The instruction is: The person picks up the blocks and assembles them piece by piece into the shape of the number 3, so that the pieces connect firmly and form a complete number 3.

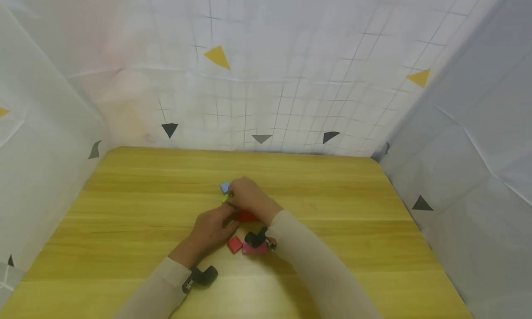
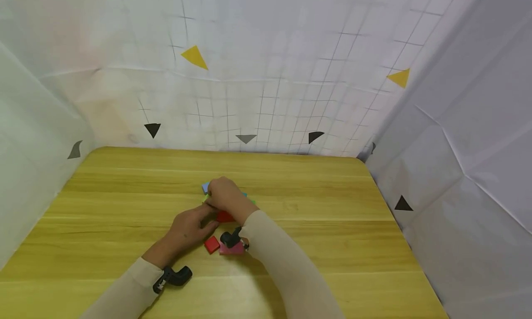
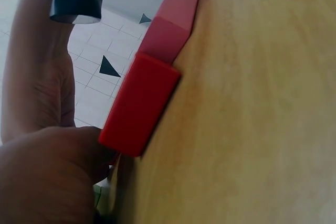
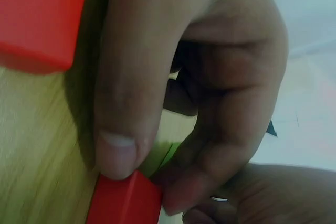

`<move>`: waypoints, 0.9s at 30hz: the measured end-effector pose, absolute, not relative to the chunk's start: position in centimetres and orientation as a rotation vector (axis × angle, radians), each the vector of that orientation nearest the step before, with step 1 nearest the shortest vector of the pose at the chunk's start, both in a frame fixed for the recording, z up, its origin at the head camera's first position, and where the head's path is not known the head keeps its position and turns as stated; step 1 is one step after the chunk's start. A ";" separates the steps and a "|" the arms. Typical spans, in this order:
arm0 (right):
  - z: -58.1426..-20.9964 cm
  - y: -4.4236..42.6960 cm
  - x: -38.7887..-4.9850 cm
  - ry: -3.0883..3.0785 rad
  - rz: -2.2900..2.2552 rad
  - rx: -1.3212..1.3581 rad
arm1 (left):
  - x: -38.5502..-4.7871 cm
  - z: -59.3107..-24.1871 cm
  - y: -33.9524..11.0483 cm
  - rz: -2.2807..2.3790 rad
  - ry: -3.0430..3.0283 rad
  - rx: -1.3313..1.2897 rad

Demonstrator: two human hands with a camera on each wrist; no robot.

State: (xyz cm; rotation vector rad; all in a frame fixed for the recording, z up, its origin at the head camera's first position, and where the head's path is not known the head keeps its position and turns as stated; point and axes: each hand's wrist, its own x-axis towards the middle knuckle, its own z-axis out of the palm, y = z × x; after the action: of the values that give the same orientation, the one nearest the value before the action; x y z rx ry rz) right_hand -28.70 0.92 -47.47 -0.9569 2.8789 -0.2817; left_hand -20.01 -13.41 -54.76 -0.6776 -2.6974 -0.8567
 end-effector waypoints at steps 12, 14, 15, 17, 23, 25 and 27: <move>-47.6 1.4 -29.1 2.832 -0.257 -0.955 | -19.9 -54.5 -13.2 -0.844 -2.729 -0.665; -47.7 1.4 -29.1 2.832 -0.252 -0.947 | -19.9 -54.5 -13.1 -0.843 -2.724 -0.668; -47.7 1.5 -29.1 2.833 -0.264 -0.936 | -19.8 -54.5 -13.1 -0.845 -2.717 -0.669; -47.7 1.6 -29.1 2.838 -0.294 -0.919 | -19.8 -54.5 -13.2 -0.846 -2.709 -0.670; -47.7 1.9 -29.1 2.859 -0.406 -0.934 | -19.9 -54.6 -13.3 -0.850 -2.717 -0.659; -47.8 2.1 -29.1 2.865 -0.444 -0.934 | -19.9 -54.5 -13.4 -0.855 -2.721 -0.660; -47.9 2.2 -29.1 2.870 -0.468 -0.927 | -19.8 -54.4 -13.4 -0.870 -2.720 -0.662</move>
State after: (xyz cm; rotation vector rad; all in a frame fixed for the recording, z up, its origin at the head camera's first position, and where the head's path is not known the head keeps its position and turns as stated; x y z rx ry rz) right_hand -29.15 2.18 -47.85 -0.9270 2.8704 -0.4683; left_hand -19.83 -13.40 -54.42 -0.6617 -2.7200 -0.8701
